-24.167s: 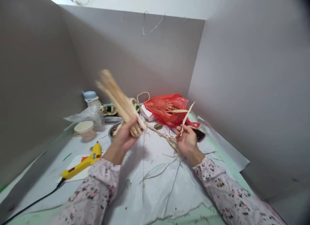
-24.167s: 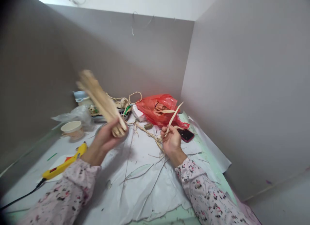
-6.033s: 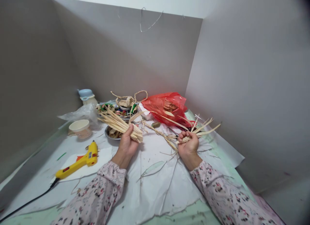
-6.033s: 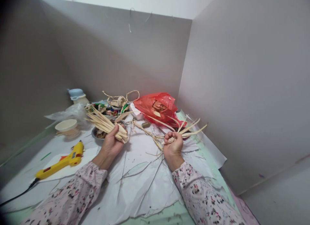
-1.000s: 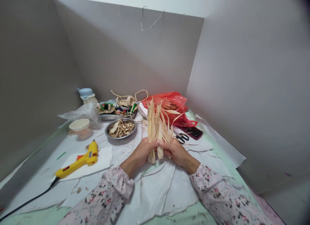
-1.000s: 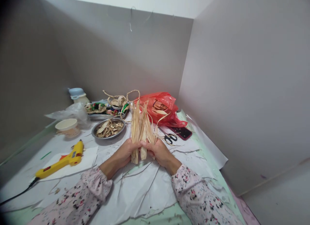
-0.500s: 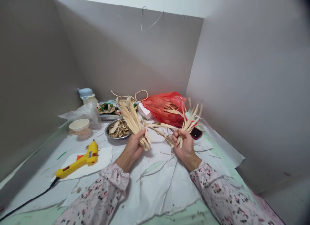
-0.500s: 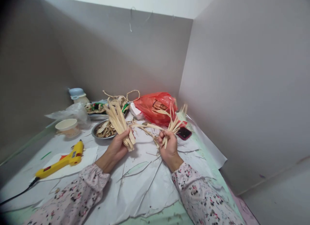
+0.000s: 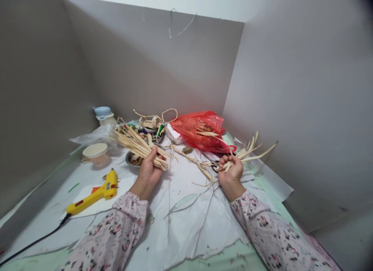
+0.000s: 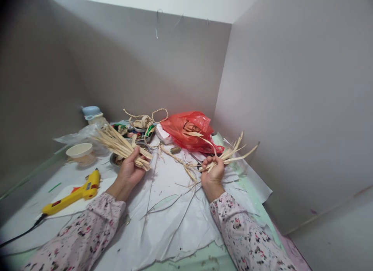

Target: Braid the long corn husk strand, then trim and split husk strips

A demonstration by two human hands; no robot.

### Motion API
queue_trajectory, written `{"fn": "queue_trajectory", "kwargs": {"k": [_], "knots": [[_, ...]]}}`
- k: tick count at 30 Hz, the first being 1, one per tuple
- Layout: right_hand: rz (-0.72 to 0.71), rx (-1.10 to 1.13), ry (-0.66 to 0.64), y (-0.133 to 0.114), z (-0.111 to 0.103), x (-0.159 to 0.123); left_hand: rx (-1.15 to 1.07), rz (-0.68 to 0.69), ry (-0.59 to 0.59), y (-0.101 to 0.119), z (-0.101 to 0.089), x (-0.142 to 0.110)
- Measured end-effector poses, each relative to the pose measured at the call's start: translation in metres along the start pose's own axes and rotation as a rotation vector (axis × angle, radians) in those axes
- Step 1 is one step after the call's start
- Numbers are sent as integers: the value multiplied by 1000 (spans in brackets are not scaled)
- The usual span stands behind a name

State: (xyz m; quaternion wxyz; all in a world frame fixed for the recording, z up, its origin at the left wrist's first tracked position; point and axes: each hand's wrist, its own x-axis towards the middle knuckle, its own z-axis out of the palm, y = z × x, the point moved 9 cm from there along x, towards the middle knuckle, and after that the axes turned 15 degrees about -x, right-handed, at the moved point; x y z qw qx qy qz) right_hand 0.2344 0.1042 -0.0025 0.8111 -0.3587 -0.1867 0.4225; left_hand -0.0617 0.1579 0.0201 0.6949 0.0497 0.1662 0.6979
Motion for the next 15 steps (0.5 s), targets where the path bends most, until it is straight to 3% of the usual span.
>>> {"fn": "queue_trajectory", "kwargs": {"k": [3, 8, 11, 15], "knots": [[7, -77, -145, 2, 21, -15, 160, 3, -92, -9, 2, -4], [149, -311, -427, 34, 57, -53, 463, -166, -309, -53, 5, -27], [220, -420, -559, 52, 66, -66, 587, -217, -414, -71, 8, -39], [177, -575, -677, 60, 67, -69, 659, -243, -422, -78, 5, -42]]}}
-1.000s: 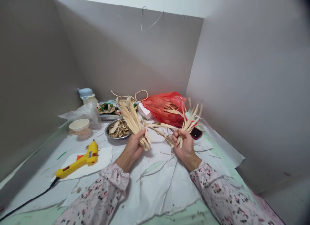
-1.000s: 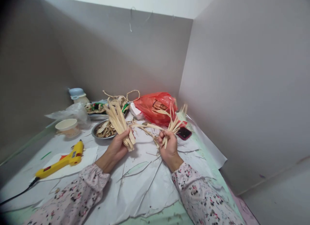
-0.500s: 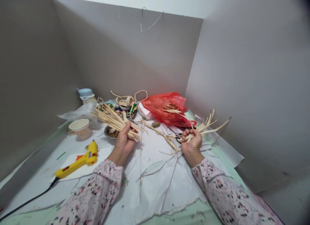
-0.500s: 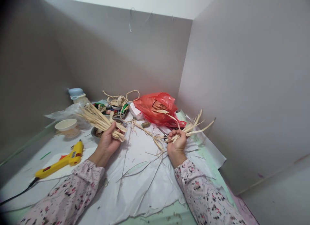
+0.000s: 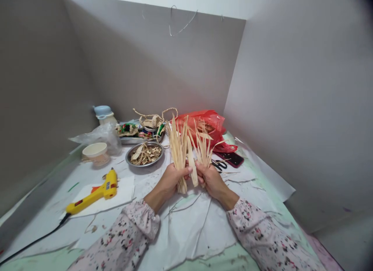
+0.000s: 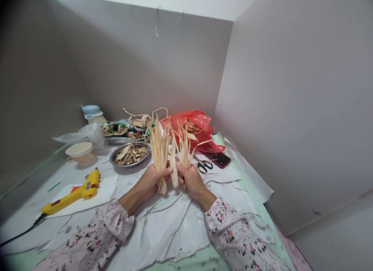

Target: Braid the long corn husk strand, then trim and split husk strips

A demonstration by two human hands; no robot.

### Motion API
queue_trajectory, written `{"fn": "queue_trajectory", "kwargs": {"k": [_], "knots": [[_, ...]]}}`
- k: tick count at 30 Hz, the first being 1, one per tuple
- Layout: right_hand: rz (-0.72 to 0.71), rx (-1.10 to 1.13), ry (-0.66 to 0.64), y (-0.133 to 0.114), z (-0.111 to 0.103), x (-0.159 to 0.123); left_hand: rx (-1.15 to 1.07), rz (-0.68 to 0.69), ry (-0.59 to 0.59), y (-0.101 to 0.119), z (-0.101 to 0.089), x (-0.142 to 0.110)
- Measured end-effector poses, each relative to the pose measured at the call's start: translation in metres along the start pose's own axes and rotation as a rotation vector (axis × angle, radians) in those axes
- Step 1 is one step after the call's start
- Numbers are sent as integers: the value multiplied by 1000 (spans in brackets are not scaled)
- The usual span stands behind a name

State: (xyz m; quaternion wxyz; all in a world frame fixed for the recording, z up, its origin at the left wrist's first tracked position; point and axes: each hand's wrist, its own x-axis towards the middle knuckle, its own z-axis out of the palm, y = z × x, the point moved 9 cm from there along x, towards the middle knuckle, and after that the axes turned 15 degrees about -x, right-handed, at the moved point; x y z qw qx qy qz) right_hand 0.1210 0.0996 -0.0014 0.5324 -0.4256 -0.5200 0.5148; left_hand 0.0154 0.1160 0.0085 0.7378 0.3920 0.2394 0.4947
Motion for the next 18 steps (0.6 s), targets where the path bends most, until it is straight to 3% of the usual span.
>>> {"fn": "queue_trajectory", "kwargs": {"k": [4, 18], "knots": [[-9, -99, -34, 1, 1, -2, 38, -11, 24, 0, -2, -1], [-6, -87, -114, -1, 9, -5, 112, -32, 14, -4, 5, -7]]}}
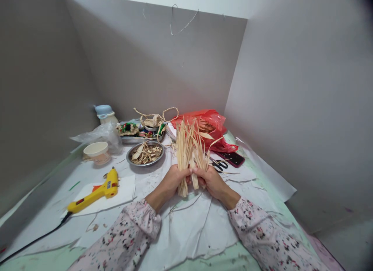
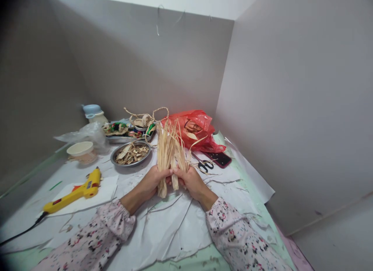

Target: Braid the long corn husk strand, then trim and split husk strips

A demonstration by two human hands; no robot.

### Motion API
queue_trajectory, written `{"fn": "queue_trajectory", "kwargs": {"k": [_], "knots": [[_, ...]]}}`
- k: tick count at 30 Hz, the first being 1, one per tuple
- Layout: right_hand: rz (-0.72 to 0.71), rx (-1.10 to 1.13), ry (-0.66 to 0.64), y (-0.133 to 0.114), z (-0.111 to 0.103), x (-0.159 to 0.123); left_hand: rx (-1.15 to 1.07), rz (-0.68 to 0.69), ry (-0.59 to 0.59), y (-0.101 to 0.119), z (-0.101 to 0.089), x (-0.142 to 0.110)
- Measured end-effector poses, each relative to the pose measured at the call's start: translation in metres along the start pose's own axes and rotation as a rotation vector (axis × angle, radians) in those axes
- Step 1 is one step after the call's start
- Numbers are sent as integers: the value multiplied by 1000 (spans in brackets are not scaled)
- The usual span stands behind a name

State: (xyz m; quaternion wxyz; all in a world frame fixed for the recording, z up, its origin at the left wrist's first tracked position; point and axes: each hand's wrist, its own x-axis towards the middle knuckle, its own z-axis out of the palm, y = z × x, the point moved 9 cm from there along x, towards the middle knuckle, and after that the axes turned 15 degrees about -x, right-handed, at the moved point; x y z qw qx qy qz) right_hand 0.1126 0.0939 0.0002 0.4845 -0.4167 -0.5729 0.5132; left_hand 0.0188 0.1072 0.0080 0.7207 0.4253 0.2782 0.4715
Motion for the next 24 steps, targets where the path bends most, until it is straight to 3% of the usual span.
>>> {"fn": "queue_trajectory", "kwargs": {"k": [2, 5, 10, 13, 17, 24], "knots": [[33, 87, -14, -1, 3, 0, -11, -18, -2, -2, 2, 0], [100, 289, 66, 0, -5, 1, -84, -19, 22, 0, 0, 3], [19, 591, 337, -5, -47, 2, -326, 82, 204, 20, -30, 10], [-61, 637, 489, -6, -73, -1, -466, 162, 260, 36, -45, 11], [-116, 654, 684, -1, -100, -7, -615, 261, 238, 53, -54, 12], [-156, 620, 850, 10, -125, -12, -687, 332, 267, 60, -64, 14]]}}
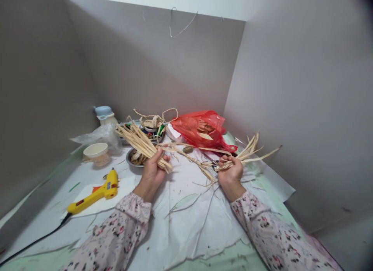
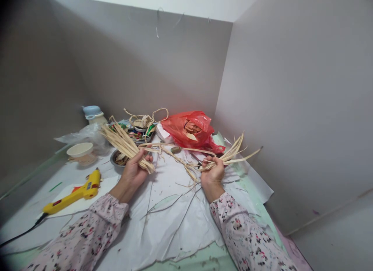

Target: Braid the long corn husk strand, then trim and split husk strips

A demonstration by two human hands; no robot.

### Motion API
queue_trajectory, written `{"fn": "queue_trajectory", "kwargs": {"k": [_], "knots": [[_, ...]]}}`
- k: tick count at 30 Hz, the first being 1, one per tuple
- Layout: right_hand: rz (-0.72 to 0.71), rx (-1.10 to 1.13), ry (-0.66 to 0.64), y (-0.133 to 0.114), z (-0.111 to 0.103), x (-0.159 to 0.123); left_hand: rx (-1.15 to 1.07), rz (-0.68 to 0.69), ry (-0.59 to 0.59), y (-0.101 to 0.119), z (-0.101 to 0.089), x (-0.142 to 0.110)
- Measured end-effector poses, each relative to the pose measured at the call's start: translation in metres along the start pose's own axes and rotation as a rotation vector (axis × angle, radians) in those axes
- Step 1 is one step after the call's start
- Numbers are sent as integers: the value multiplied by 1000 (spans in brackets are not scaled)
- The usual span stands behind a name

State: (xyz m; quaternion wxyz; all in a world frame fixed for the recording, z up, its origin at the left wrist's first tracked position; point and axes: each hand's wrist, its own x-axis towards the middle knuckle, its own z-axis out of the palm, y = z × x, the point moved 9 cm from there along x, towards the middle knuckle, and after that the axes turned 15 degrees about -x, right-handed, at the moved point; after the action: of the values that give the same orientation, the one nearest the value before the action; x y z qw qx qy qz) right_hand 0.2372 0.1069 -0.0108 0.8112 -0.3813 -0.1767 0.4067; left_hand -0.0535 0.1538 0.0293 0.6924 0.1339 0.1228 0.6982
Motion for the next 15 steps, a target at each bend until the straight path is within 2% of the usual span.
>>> {"fn": "queue_trajectory", "kwargs": {"k": [4, 8, 13, 15], "knots": [[-34, -20, 23, -3, -4, 4, -25, -5, 53, 0, -4, 0], [-42, -21, -5, -6, 2, -1, 10, -21, 28, -4, 0, -2], [-100, -91, -170, -12, 28, -22, 48, -53, 5, -12, 0, -5], [-96, -148, -259, -7, 39, -32, 96, -62, -14, -15, 0, -7]]}}
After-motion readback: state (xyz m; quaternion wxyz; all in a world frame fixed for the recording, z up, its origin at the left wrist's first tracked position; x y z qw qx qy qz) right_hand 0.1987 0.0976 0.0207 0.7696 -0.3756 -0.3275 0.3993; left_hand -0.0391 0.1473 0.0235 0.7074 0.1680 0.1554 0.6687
